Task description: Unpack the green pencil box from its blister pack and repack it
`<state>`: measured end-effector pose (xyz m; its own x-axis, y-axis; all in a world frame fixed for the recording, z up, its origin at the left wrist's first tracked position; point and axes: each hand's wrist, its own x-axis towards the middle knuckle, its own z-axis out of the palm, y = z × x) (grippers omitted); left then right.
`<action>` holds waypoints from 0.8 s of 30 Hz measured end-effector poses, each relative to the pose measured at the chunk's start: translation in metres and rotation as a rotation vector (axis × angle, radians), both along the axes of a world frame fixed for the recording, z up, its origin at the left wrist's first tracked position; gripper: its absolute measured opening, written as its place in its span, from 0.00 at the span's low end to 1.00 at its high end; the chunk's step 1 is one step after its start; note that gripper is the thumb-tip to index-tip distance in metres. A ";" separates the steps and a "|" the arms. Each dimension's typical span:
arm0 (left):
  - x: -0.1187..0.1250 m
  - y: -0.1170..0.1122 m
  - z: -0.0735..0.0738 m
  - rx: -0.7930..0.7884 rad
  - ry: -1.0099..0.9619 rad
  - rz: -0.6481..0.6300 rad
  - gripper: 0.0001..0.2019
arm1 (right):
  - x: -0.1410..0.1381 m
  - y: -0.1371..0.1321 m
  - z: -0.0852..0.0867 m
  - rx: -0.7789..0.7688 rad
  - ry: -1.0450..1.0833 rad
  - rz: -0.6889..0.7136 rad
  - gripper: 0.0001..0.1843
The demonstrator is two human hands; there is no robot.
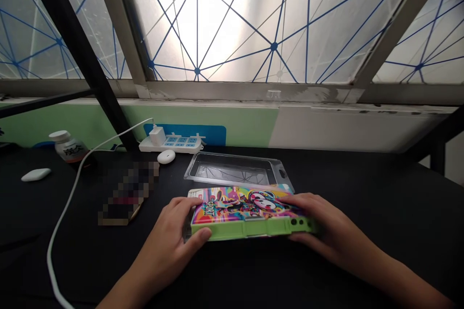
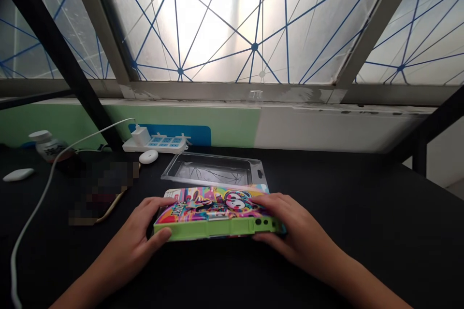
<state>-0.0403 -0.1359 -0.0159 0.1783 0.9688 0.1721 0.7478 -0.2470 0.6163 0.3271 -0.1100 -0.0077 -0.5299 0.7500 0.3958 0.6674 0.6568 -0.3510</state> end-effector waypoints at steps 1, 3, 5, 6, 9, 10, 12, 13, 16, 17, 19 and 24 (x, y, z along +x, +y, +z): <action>0.000 0.000 0.000 0.016 0.014 -0.028 0.25 | 0.001 0.002 0.001 -0.042 0.036 -0.049 0.25; 0.000 0.001 -0.002 0.031 0.062 -0.092 0.22 | 0.001 0.007 0.005 -0.136 0.080 -0.119 0.19; 0.001 0.002 -0.004 0.023 0.115 -0.141 0.19 | -0.001 0.014 0.009 -0.166 0.060 -0.144 0.17; 0.002 0.002 -0.005 0.016 0.129 -0.151 0.18 | -0.003 0.016 0.011 -0.138 0.025 -0.149 0.17; 0.002 0.004 -0.010 0.015 0.110 -0.077 0.20 | -0.015 0.016 0.013 0.073 -0.126 -0.157 0.17; 0.002 0.004 -0.012 0.015 0.090 -0.035 0.22 | -0.021 0.015 0.014 0.134 -0.180 -0.147 0.17; 0.001 0.004 -0.015 0.006 0.048 0.027 0.26 | -0.036 0.010 0.015 0.178 -0.269 -0.104 0.19; 0.000 0.003 -0.016 0.001 0.031 0.032 0.28 | -0.045 0.008 0.016 0.167 -0.299 -0.083 0.19; -0.002 0.001 -0.018 -0.002 0.016 -0.030 0.37 | -0.074 0.008 0.022 0.082 -0.332 -0.043 0.20; -0.002 0.001 -0.018 -0.001 0.019 -0.052 0.42 | -0.083 0.010 0.024 0.056 -0.332 -0.033 0.21; -0.002 0.000 -0.016 -0.005 0.028 -0.075 0.52 | -0.099 0.017 0.027 0.013 -0.324 -0.016 0.22; -0.004 0.001 -0.010 -0.026 0.026 -0.098 0.53 | -0.120 0.030 0.020 -0.013 -0.221 -0.049 0.17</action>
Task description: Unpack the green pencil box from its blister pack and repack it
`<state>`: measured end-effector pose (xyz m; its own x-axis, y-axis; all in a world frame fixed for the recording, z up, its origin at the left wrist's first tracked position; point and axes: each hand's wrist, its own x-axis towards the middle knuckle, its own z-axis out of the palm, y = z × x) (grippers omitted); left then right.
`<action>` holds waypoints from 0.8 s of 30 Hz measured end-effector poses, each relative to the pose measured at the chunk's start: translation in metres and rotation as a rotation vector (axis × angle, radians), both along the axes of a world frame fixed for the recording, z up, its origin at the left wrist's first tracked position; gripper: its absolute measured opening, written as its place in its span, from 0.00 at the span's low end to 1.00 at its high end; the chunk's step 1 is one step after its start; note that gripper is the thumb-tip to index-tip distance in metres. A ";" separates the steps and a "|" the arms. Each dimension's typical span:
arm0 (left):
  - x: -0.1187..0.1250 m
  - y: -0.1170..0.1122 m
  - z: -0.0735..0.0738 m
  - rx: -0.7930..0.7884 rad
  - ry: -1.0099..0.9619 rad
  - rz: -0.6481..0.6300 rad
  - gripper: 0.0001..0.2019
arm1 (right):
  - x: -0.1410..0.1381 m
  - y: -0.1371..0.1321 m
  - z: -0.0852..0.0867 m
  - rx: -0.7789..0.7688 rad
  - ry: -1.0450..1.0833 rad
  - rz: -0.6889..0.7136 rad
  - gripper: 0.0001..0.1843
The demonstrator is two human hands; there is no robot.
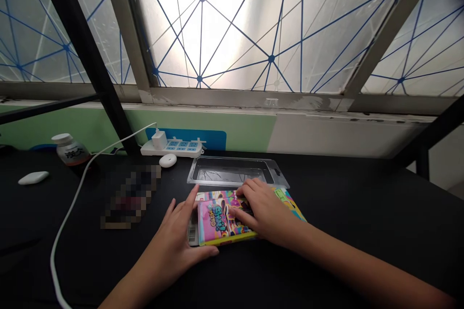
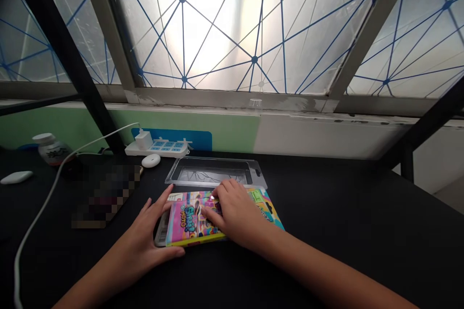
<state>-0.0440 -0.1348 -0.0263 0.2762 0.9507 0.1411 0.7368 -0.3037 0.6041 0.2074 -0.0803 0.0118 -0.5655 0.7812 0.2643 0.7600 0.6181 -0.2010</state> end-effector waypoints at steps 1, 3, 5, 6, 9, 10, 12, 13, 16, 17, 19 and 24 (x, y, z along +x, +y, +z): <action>-0.001 0.001 0.001 -0.003 -0.003 -0.012 0.52 | -0.001 0.001 -0.002 0.022 0.025 -0.008 0.16; -0.001 0.002 0.003 -0.011 -0.011 -0.031 0.53 | -0.002 0.002 -0.005 0.099 0.063 -0.020 0.15; -0.001 0.004 0.004 -0.021 -0.017 -0.028 0.53 | -0.002 0.001 -0.006 0.191 0.094 -0.024 0.16; -0.001 0.004 0.004 -0.025 -0.016 -0.020 0.52 | -0.001 0.001 -0.006 0.230 0.109 -0.020 0.17; -0.001 0.004 0.003 -0.043 0.010 -0.024 0.43 | 0.002 -0.006 0.000 0.339 0.145 0.025 0.18; -0.003 0.004 0.002 -0.048 0.017 -0.024 0.40 | 0.004 -0.010 0.004 0.384 0.148 0.068 0.17; -0.008 0.003 0.000 -0.043 0.022 -0.017 0.37 | 0.009 -0.021 0.013 0.457 0.130 0.199 0.11; -0.012 0.003 -0.001 -0.035 0.017 -0.006 0.37 | 0.013 -0.028 0.018 0.466 0.109 0.271 0.08; -0.026 0.001 -0.003 -0.020 -0.004 -0.006 0.37 | 0.028 -0.046 0.029 0.277 0.023 0.423 0.10; -0.030 0.000 -0.004 -0.031 -0.006 -0.012 0.35 | 0.036 -0.050 0.029 0.165 -0.003 0.432 0.13; -0.036 -0.002 -0.004 -0.076 -0.005 0.007 0.31 | 0.054 -0.053 0.025 -0.038 -0.048 0.413 0.22; -0.034 -0.005 -0.004 -0.137 -0.030 0.141 0.27 | 0.104 -0.041 -0.006 -0.155 -0.073 0.223 0.41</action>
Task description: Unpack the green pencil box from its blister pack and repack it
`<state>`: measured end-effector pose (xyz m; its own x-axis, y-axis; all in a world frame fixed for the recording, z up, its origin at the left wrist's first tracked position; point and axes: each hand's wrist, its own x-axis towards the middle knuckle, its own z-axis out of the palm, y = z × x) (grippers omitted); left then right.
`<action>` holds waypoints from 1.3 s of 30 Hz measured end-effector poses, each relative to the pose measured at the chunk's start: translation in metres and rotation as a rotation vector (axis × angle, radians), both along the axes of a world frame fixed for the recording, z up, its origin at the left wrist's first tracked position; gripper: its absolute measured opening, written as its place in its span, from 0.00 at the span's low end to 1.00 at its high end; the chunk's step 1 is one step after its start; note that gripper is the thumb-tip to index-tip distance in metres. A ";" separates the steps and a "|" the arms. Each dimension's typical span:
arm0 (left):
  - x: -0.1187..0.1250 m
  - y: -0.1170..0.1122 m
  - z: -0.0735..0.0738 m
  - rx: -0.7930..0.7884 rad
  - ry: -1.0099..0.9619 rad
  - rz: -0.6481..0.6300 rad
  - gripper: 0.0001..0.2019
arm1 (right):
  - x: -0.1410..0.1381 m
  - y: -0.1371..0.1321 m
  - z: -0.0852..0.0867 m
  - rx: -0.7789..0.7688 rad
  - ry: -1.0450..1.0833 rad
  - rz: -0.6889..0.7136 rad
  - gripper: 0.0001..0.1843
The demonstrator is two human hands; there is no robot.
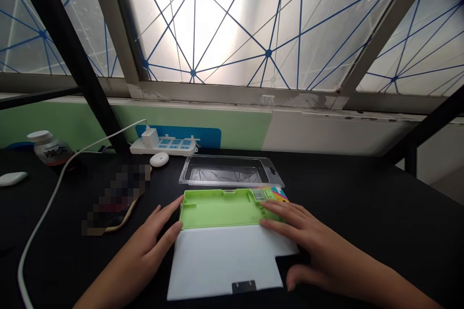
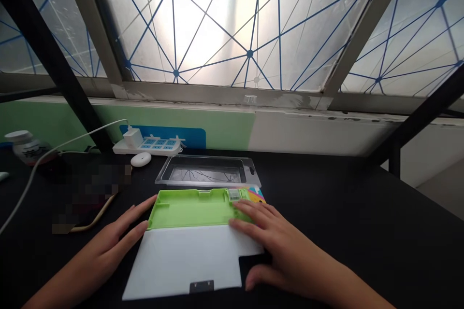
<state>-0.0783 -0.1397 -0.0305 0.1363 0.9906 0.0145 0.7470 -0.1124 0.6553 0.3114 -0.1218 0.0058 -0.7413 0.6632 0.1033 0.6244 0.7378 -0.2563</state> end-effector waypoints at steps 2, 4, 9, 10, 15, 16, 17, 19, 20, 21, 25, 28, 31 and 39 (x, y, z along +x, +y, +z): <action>0.004 0.000 0.002 0.020 -0.030 0.007 0.29 | 0.010 0.005 -0.013 -0.005 0.051 -0.080 0.41; 0.008 0.000 0.005 0.052 -0.078 0.010 0.29 | 0.013 0.009 -0.021 -0.028 0.140 -0.141 0.35; 0.010 -0.001 0.011 0.065 -0.252 0.064 0.27 | 0.007 0.015 -0.022 -0.064 0.399 -0.257 0.14; 0.010 -0.001 0.011 0.064 -0.272 0.080 0.28 | 0.007 0.016 -0.020 -0.073 0.439 -0.308 0.12; 0.009 -0.001 0.008 0.097 -0.228 0.088 0.28 | 0.009 0.011 -0.027 -0.068 0.433 -0.348 0.29; 0.010 -0.001 0.007 0.111 -0.203 0.072 0.29 | 0.009 0.009 -0.031 -0.078 0.389 -0.330 0.38; 0.011 -0.001 0.006 0.127 -0.177 0.057 0.29 | 0.008 0.007 -0.035 -0.089 0.348 -0.324 0.44; 0.014 -0.002 0.006 0.151 -0.137 0.041 0.30 | 0.006 0.005 -0.040 -0.095 0.307 -0.333 0.48; 0.016 -0.003 0.007 0.161 -0.130 0.047 0.30 | 0.005 0.005 -0.040 -0.087 0.317 -0.332 0.45; 0.019 -0.003 0.010 0.171 -0.133 0.061 0.30 | 0.005 0.007 -0.038 -0.074 0.343 -0.327 0.42; 0.041 0.006 0.035 0.272 -0.212 0.141 0.28 | 0.001 0.025 -0.010 -0.016 0.486 -0.316 0.34; 0.062 0.031 0.062 0.395 -0.127 0.102 0.30 | -0.004 0.055 0.014 0.027 0.537 -0.324 0.30; 0.076 0.066 0.072 0.450 -0.078 0.111 0.29 | -0.011 0.087 0.018 0.065 0.565 -0.325 0.28; 0.063 0.097 0.017 0.256 0.316 0.056 0.33 | -0.020 0.115 -0.031 0.171 0.236 -0.302 0.23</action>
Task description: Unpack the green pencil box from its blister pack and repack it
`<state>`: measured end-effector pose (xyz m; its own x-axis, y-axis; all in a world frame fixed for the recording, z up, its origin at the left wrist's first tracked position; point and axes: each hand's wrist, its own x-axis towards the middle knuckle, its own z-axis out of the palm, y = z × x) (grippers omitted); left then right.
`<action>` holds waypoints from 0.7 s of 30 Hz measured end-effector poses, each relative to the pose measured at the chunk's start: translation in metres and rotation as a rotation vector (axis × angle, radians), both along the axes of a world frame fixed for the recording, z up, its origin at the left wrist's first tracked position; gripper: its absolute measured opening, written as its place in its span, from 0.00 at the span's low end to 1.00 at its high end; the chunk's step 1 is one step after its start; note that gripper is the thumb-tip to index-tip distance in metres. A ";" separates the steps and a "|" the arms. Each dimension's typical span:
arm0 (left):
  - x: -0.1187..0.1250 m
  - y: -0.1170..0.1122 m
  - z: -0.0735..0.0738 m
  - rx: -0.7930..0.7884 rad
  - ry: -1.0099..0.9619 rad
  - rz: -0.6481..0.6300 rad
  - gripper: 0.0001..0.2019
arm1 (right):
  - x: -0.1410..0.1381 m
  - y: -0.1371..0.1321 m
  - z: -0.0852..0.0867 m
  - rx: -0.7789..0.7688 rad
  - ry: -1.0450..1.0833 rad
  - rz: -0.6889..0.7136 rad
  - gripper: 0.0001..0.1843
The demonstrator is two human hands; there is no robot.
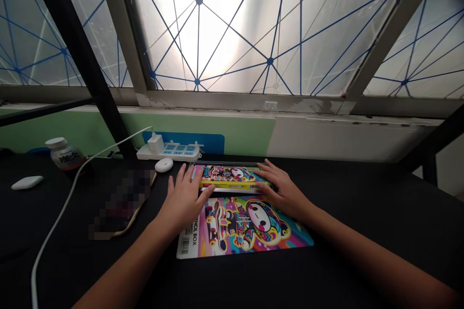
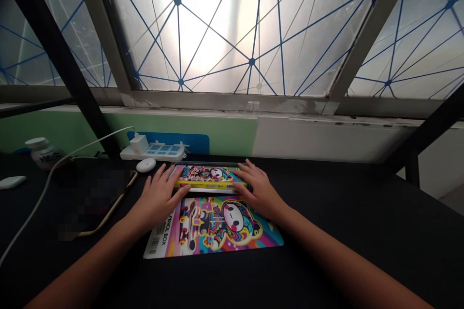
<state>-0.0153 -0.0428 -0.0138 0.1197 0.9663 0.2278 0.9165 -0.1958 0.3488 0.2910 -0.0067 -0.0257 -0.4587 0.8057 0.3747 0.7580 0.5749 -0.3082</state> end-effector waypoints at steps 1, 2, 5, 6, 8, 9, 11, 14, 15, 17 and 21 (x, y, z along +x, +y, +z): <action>0.000 -0.002 -0.004 -0.018 0.060 -0.010 0.35 | 0.000 -0.001 -0.001 0.038 -0.061 -0.013 0.23; 0.000 -0.004 -0.005 -0.019 0.114 -0.017 0.37 | 0.000 -0.004 0.000 0.081 -0.115 -0.029 0.23; 0.008 -0.004 0.002 0.016 0.228 -0.008 0.39 | -0.004 -0.013 0.007 0.224 -0.210 -0.046 0.23; 0.012 -0.002 0.007 0.039 0.246 -0.001 0.38 | -0.007 -0.018 0.010 0.273 -0.212 -0.024 0.23; 0.021 0.003 0.018 0.100 0.244 0.010 0.36 | -0.014 -0.030 0.014 0.335 -0.192 0.087 0.22; 0.027 0.007 0.023 0.129 0.225 0.006 0.36 | -0.018 -0.036 0.015 0.334 -0.177 0.167 0.22; 0.038 0.014 0.029 0.176 0.158 -0.035 0.36 | -0.027 -0.049 0.015 0.257 -0.166 0.326 0.21; 0.048 0.025 0.023 0.178 0.140 -0.083 0.37 | -0.037 -0.062 0.013 0.016 -0.206 0.443 0.27; 0.048 0.028 0.018 0.149 0.151 -0.081 0.37 | -0.039 -0.063 0.012 -0.075 -0.223 0.436 0.31; 0.046 0.033 0.008 0.083 0.178 -0.068 0.37 | -0.041 -0.064 0.012 -0.226 -0.251 0.387 0.39; 0.033 0.038 -0.004 0.042 0.189 -0.055 0.34 | -0.039 -0.062 0.016 -0.330 -0.265 0.304 0.44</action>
<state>0.0172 -0.0052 -0.0175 0.2163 0.9473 0.2362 0.9525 -0.2579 0.1619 0.2523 -0.0689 -0.0094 -0.7353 0.6767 -0.0373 0.6482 0.6861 -0.3303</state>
